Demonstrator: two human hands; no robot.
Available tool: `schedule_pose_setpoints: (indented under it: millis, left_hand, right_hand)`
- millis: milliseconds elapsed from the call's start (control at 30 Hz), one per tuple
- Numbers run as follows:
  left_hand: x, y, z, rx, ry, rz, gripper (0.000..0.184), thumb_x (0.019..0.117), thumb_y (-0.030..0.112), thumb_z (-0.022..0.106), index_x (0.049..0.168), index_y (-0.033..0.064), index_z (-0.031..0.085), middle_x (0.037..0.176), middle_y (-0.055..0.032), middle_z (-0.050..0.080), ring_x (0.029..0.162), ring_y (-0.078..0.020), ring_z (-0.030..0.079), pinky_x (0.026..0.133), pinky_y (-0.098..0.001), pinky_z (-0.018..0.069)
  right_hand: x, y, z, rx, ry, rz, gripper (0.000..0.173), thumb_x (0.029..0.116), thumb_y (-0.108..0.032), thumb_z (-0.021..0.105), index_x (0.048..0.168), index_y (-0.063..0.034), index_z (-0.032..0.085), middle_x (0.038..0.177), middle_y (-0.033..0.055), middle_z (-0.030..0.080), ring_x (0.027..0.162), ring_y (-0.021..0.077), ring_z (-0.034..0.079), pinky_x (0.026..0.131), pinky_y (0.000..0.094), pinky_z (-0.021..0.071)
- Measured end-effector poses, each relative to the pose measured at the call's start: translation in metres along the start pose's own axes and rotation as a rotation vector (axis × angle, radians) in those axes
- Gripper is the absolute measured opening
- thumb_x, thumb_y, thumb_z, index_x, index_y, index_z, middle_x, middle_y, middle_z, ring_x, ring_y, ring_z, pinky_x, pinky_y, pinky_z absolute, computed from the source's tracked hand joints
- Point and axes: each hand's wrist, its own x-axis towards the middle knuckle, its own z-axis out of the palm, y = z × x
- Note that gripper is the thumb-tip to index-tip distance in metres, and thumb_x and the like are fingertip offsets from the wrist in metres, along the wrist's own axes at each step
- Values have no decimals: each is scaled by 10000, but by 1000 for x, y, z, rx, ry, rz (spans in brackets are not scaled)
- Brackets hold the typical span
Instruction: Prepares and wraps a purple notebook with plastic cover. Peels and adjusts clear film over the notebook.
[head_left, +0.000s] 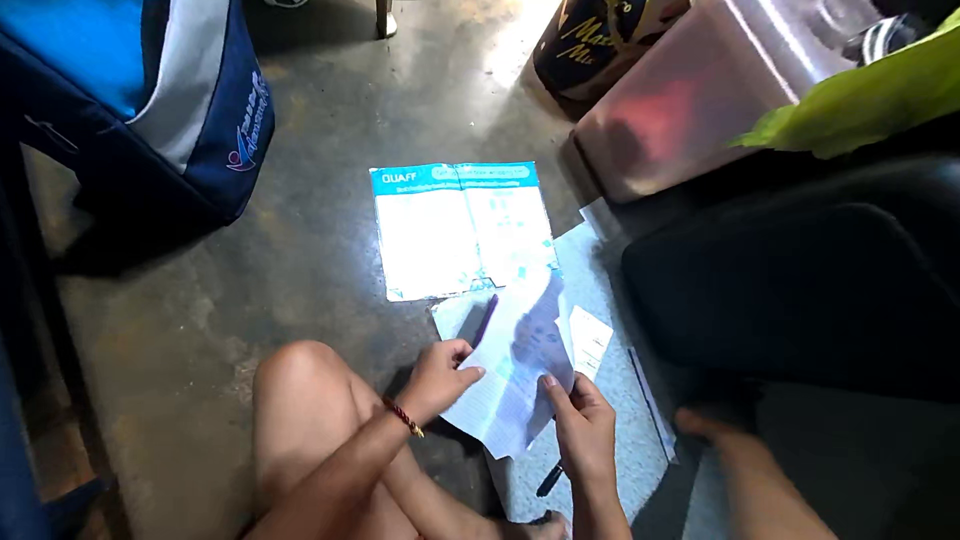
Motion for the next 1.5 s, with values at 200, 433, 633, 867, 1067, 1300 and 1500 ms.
schedule_pose_setpoints:
  millis: [200, 433, 633, 867, 1067, 1300, 1500]
  left_hand:
    - [-34, 6, 56, 51, 179, 241, 202, 949, 77, 610, 1066, -67, 690, 1109, -202, 703, 1026, -237, 686, 925, -357, 546]
    - [-41, 2, 86, 84, 84, 334, 278, 934, 129, 648, 1147, -44, 694, 1360, -226, 631, 1266, -281, 624, 979, -381, 542]
    - [-12, 1, 54, 111, 96, 250, 276, 971, 4, 498, 1126, -76, 712, 1170, -219, 701, 1112, -262, 671, 976, -377, 520]
    - [52, -53, 28, 689, 171, 273, 388, 1014, 68, 556, 1372, 159, 675, 1470, -228, 531, 1370, -446, 467, 1119, -554, 391]
    - [58, -78, 39, 738, 267, 444, 334, 1020, 141, 569, 1320, 162, 715, 1446, -189, 580, 1324, -442, 525, 1056, -591, 419]
    - [59, -84, 42, 851, 249, 481, 372, 1026, 196, 563, 1379, 149, 667, 1516, -137, 537, 1372, -416, 499, 1053, -601, 389]
    - [59, -82, 44, 974, 181, 460, 448, 1054, 179, 477, 1489, 97, 547, 1592, -31, 464, 1486, -340, 391, 1064, -621, 347]
  right_hand:
    - [-7, 3, 8, -160, 156, -435, 442, 856, 92, 638, 1220, 133, 391, 918, 5, 688, 749, -71, 674, 716, 127, 577]
    - [-5, 12, -8, -80, 1, -434, 272, 956, -96, 482, 919, 23, 724, 922, -65, 694, 878, -72, 627, 794, 117, 520]
    - [-4, 2, -15, -288, 37, -443, 177, 865, -132, 711, 789, 28, 718, 745, -26, 652, 669, -90, 593, 644, 77, 508]
    - [-5, -7, -12, -514, 74, -593, 289, 908, -158, 682, 692, 34, 695, 642, 63, 607, 603, -35, 541, 577, 93, 420]
    - [-6, -11, -11, -597, 116, -627, 339, 905, -184, 689, 635, 19, 656, 588, 66, 563, 554, 9, 505, 530, 137, 374]
    - [-2, -3, -21, -612, 162, -549, 349, 899, -203, 684, 628, 16, 657, 577, 59, 566, 537, 13, 497, 520, 156, 367]
    - [5, 11, -40, -576, 144, -442, 337, 909, -220, 697, 672, 19, 681, 617, 56, 601, 564, 9, 512, 543, 161, 384]
